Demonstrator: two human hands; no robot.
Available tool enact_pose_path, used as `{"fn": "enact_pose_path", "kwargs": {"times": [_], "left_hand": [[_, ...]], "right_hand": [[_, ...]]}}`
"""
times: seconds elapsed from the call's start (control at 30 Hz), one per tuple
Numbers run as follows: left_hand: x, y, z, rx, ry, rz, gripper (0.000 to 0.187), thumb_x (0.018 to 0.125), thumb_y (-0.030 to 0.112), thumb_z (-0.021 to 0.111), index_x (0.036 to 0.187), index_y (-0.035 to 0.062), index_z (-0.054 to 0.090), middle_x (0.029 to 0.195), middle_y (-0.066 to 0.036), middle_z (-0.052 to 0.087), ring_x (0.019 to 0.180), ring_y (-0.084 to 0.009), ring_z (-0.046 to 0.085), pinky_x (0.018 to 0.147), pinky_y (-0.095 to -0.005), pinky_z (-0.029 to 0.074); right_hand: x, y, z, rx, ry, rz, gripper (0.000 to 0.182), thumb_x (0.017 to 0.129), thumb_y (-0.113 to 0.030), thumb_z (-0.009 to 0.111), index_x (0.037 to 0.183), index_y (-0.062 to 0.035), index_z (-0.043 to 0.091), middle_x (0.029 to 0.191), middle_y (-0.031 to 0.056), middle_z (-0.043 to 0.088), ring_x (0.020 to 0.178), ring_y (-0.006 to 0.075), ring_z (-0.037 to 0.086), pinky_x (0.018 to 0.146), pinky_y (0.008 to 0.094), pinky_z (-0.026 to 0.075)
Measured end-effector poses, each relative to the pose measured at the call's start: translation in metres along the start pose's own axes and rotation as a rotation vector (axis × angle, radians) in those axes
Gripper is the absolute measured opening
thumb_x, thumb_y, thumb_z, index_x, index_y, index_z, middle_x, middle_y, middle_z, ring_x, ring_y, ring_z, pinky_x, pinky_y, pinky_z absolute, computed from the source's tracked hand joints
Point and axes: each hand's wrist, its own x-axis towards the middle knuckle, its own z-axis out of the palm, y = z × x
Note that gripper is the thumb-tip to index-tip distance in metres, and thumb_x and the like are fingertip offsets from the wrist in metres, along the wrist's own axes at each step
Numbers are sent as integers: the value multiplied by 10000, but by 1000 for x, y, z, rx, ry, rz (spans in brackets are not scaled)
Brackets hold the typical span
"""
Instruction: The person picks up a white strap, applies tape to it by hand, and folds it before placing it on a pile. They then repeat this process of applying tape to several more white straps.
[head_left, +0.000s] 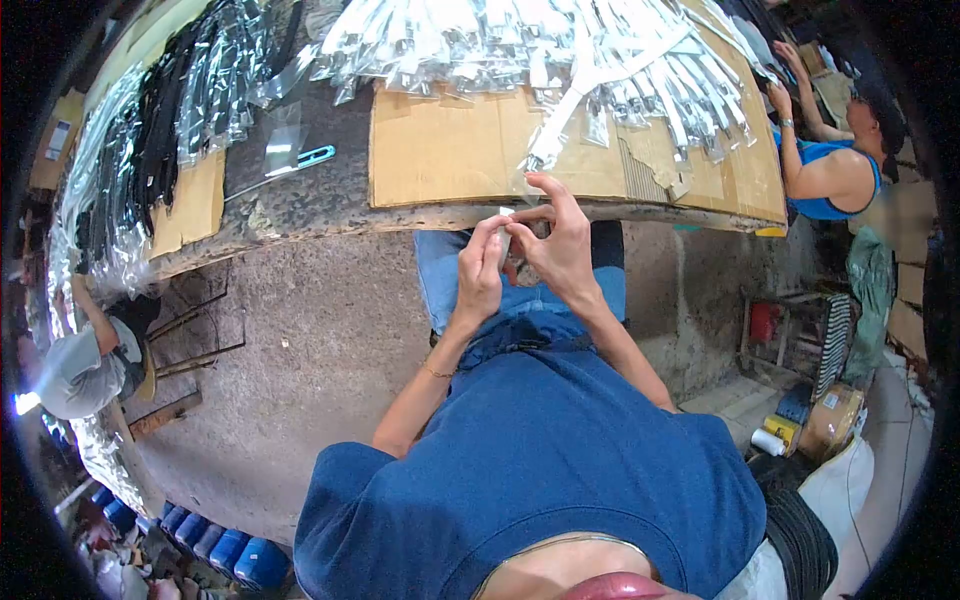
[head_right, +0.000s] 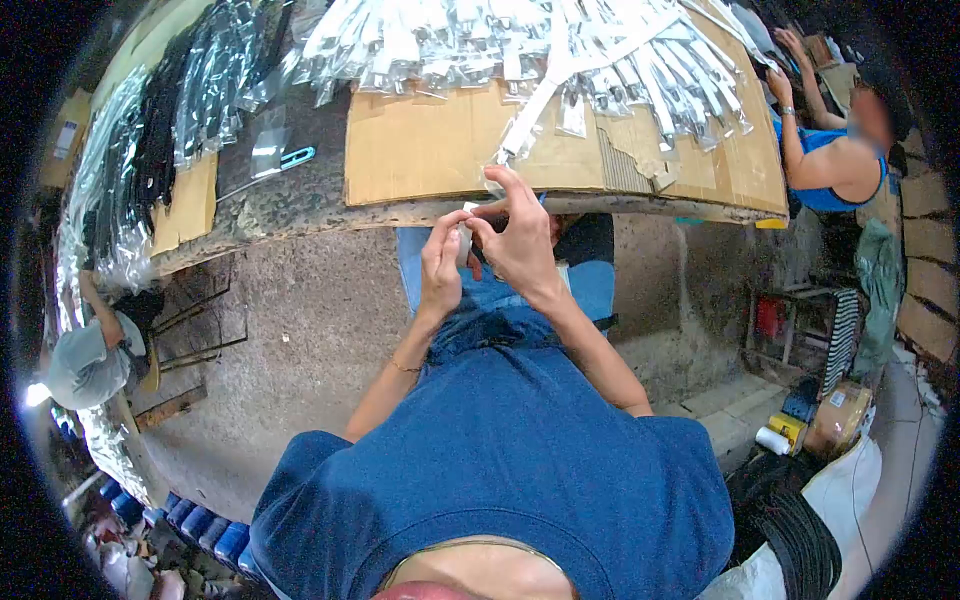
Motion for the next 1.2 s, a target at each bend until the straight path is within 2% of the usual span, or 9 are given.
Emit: {"fn": "enact_pose_path", "kwargs": {"times": [0.23,0.37,0.43,0.5,0.67,0.9,1.0,1.07,1.2], "left_hand": [[-4,-2,-12,262,111,53,375,971,131,409,1320,1,448,766,-65,557,538,-101,506,491,-263,434],[16,2,-30,393,333,204,440,926,125,462,1343,-1,400,749,-140,616,645,-210,608,602,-348,477],[24,27,-55,349,242,-7,428,914,150,485,1307,-6,421,782,-163,631,706,-245,633,648,-383,486],[38,41,-77,496,147,-123,319,945,173,467,1210,-4,448,698,-81,575,662,-153,573,607,-317,473],[55,81,-103,1254,297,-62,397,926,386,470,1024,40,637,884,-259,658,841,-457,626,749,-523,487],[117,95,-133,1724,139,-201,415,896,430,529,1004,70,704,896,-213,686,867,-378,671,767,-451,530],[142,98,-126,1883,20,-156,337,819,400,624,918,99,740,916,-121,716,864,-307,697,721,-400,550],[157,87,-126,1957,-13,-149,268,777,366,655,869,132,747,885,-87,721,843,-270,702,684,-383,538],[181,80,-124,2058,-98,-221,222,708,272,704,890,156,755,912,-33,728,846,-209,703,645,-369,519]], "right_hand": [[13,2,26,22,5,6,531,703,38,748,1183,-18,529,1088,155,599,750,208,707,722,316,531],[30,16,52,36,28,-138,525,692,55,739,1172,-5,535,1005,108,649,776,174,700,755,286,511],[42,17,69,52,57,-215,496,674,60,729,1132,7,544,1038,139,639,747,227,693,678,311,520],[53,8,88,360,57,17,502,678,69,727,1141,8,541,1037,116,644,761,196,693,675,291,515],[77,-3,125,523,61,150,482,712,62,725,1149,-6,534,979,109,654,767,142,681,648,268,510],[89,25,181,637,126,343,476,721,43,722,1154,-16,534,874,115,687,746,155,677,661,282,510],[96,33,175,400,100,252,404,746,13,697,1126,1,561,915,147,680,788,208,676,683,322,518],[97,38,158,82,137,-134,345,778,-30,671,1108,16,580,980,189,660,846,262,661,710,358,522],[109,24,97,157,171,-113,263,815,-90,676,1045,27,625,961,181,665,823,231,656,702,320,522]]}}
